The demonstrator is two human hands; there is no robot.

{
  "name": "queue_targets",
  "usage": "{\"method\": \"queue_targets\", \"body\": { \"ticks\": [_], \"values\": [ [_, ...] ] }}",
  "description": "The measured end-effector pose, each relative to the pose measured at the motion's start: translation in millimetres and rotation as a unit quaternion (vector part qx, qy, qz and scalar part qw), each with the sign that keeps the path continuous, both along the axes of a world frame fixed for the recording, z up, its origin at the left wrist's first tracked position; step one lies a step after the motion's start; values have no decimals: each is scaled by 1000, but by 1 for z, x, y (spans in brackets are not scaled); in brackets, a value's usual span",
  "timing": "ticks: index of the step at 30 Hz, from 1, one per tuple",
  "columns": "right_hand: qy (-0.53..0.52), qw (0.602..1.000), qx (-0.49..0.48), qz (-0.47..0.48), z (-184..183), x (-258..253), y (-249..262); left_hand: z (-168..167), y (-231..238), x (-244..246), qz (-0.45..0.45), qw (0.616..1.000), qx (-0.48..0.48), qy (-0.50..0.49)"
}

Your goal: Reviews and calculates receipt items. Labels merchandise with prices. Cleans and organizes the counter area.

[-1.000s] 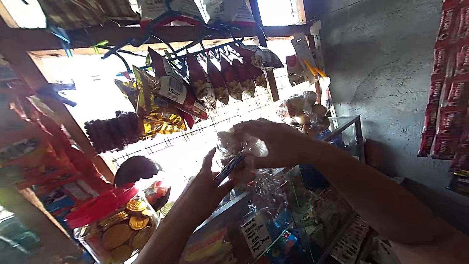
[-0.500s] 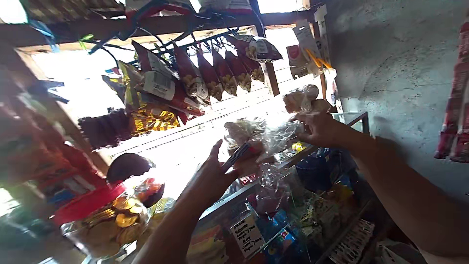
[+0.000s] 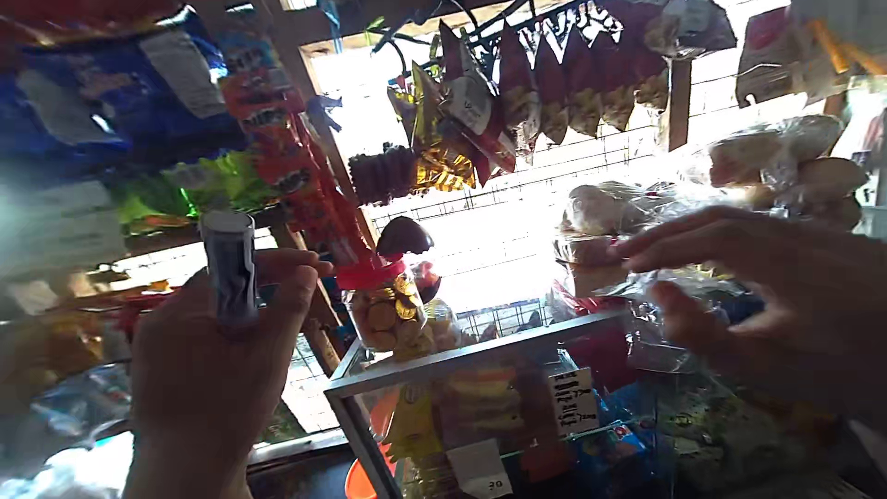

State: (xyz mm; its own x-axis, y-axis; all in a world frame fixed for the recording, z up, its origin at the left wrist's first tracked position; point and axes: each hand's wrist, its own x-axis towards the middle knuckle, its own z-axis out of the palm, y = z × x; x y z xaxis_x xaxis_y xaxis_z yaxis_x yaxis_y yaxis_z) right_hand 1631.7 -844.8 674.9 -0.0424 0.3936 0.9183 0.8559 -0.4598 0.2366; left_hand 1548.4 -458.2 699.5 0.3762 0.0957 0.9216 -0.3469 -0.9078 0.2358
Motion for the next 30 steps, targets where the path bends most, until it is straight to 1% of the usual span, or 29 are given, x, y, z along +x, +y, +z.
{"method": "queue_targets", "body": {
  "ticks": [2,7,9,11,12,14,16,18,21,22,23,25,27,30],
  "values": [
    [12,999,-35,-2,10,5,41,-7,17,6,41,999,-20,8],
    [114,986,-117,29,36,24,142,-30,26,21,35,994,-90,47],
    [185,973,-137,24,46,24,175,-37,33,28,2,988,-130,82],
    [239,957,-163,23,54,29,201,-39,40,35,-53,976,-165,130],
    [255,949,-185,26,59,32,211,-40,42,37,-81,970,-176,150],
    [301,919,-250,55,69,38,223,-40,45,42,-132,957,-193,173],
    [336,894,-284,88,75,37,227,-42,46,44,-177,947,-206,171],
    [357,882,-285,115,76,39,225,-45,50,44,-240,934,-204,165],
    [358,872,-287,168,75,43,207,-52,63,45,-369,894,-187,173],
    [363,868,-292,171,77,40,199,-52,66,46,-394,885,-183,169],
    [355,868,-306,161,82,40,191,-52,70,47,-402,884,-176,161],
    [338,873,-321,145,87,43,176,-50,77,52,-387,896,-166,142],
    [327,882,-320,116,89,51,163,-49,82,58,-379,899,-178,131],
    [364,867,-336,54,99,46,148,-48,86,69,-358,909,-178,116]
  ]
}}
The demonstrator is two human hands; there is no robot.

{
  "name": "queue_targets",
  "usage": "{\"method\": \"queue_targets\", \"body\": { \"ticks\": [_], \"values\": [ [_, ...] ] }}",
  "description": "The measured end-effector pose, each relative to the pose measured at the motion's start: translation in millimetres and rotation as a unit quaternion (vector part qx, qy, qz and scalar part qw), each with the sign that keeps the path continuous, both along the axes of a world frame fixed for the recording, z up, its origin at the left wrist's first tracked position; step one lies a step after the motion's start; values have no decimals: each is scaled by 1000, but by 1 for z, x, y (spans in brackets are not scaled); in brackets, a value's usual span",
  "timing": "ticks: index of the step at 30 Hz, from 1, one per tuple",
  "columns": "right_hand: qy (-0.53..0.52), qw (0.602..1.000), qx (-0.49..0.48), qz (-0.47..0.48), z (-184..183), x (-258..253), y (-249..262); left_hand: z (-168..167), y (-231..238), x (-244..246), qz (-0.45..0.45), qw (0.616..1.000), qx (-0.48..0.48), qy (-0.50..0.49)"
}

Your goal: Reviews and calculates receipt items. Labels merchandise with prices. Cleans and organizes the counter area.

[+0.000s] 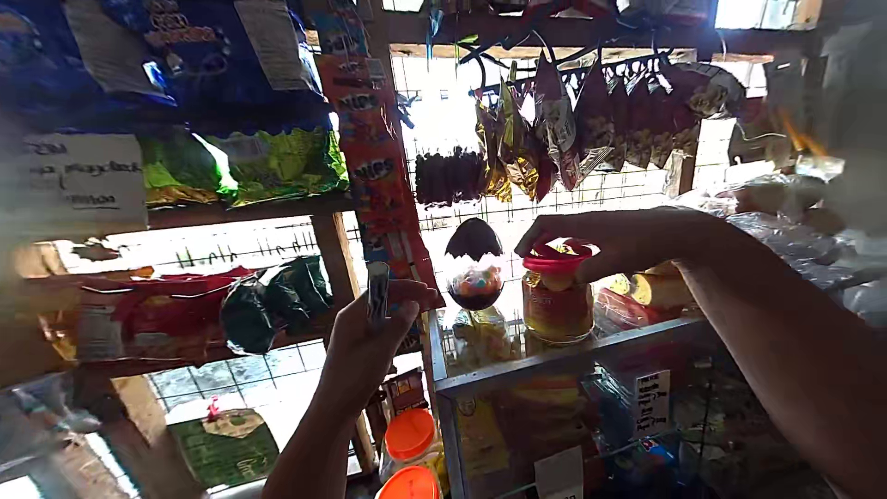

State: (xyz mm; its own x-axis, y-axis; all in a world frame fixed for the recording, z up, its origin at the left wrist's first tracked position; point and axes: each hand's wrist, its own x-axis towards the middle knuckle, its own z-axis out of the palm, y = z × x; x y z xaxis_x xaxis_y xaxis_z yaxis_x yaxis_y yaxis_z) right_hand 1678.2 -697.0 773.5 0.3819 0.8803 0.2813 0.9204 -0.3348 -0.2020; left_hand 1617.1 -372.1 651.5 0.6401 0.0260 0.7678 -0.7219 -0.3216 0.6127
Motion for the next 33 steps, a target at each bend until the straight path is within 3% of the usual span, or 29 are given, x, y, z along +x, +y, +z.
{"method": "queue_targets", "body": {
  "ticks": [6,10,18,22,33],
  "values": [
    [29,996,-2,-83,3,5,-11,7,-8,23,117,992,41,8],
    [34,973,3,-229,3,4,1,15,-16,45,104,991,44,78],
    [-49,915,-3,-401,-10,59,8,17,-18,87,73,981,134,116],
    [-48,892,-24,-449,-10,60,16,21,-24,84,80,975,181,102],
    [7,880,-32,-474,-2,47,5,33,-52,80,74,956,259,117]
  ]
}}
